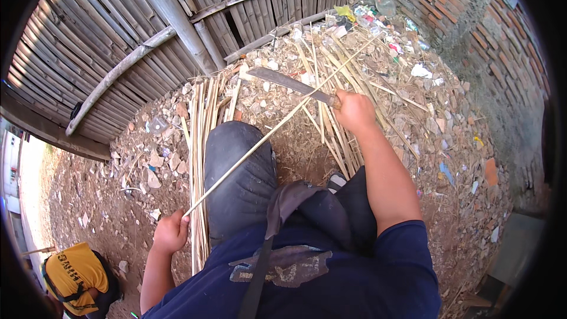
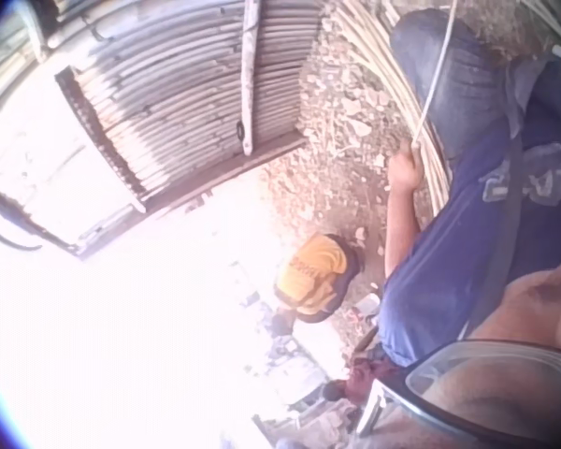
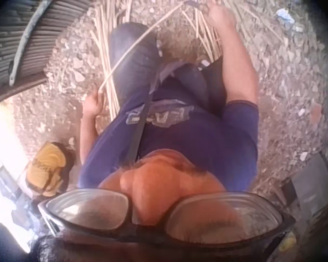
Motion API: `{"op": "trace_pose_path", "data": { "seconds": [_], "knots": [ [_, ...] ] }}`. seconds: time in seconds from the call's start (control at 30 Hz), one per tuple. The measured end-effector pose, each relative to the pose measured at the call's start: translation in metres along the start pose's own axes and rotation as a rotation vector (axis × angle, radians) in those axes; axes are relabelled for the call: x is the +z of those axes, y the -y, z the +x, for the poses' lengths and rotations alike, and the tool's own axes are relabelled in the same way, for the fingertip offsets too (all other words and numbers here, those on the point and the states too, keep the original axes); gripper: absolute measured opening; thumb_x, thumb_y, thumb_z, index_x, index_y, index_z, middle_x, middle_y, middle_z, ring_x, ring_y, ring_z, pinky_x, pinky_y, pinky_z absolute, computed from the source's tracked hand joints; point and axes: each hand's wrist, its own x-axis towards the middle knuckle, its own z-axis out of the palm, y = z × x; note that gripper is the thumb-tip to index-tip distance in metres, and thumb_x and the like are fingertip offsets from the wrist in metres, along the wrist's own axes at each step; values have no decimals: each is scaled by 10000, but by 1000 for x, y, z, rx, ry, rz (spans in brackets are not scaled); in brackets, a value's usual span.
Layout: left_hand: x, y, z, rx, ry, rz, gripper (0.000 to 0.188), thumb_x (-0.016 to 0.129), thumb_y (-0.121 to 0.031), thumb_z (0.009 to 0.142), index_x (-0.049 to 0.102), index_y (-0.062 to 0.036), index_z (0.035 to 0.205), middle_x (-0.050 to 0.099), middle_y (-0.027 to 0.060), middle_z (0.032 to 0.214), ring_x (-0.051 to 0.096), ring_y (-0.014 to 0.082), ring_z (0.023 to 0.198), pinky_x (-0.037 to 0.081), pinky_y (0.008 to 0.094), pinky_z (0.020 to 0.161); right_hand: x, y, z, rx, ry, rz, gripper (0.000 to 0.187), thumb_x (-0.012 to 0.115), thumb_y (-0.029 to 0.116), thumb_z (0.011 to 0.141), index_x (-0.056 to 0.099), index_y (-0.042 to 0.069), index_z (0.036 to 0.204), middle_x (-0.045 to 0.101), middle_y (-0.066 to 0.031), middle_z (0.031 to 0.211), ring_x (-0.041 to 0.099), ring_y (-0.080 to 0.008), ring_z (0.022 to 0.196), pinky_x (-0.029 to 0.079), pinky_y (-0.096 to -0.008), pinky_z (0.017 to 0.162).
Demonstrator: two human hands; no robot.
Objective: The person strips the outer layer from a thin bamboo pole using a large knife while sitting on the ground near a pile of bamboo shavings and debris.
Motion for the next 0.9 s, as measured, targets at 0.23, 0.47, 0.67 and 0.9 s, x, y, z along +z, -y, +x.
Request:
{"op": "trace_pose_path", "data": {
  "seconds": [0.23, 0.47, 0.67, 0.9],
  "knots": [
    [11, -6, -2, 48, -15, -110, 326, 541, -262, 1041, 537, -23, 819, 579, 257, 654, 600, 496, 642, 454, 545, 576, 4, 35, -17, -147, 18, 26, 168, 744, 189, 780, 666, 110, 907, 712, -120, 804, 707, -347, 771, 549, -479, 752],
    [5, 25, -21, -34, 11, -9, 325, 547, -278, 1036, 536, -27, 829, 592, 259, 679, 609, 504, 680, 473, 549, 603, 14, 32, -12, -260, 61, 92, 139, 719, 172, 785, 678, 95, 893, 721, -132, 784, 723, -338, 791, 548, -470, 767],
    [-1, 35, -30, -67, -7, 96, 325, 556, -288, 1031, 533, -35, 828, 598, 252, 679, 619, 500, 693, 490, 550, 610, 3, -25, 2, 270, 80, 44, 201, 703, 184, 808, 700, 92, 987, 742, -191, 891, 725, -381, 878, 572, -503, 784],
    [-15, -9, -3, -61, -45, 59, 364, 719, -372, 920, 596, -31, 898, 631, 181, 672, 655, 418, 663, 504, 497, 610, -10, -14, -1, 275, 26, 28, 238, 723, 203, 802, 700, 104, 1018, 739, -190, 899, 727, -377, 877, 575, -495, 783]
  ]
}}
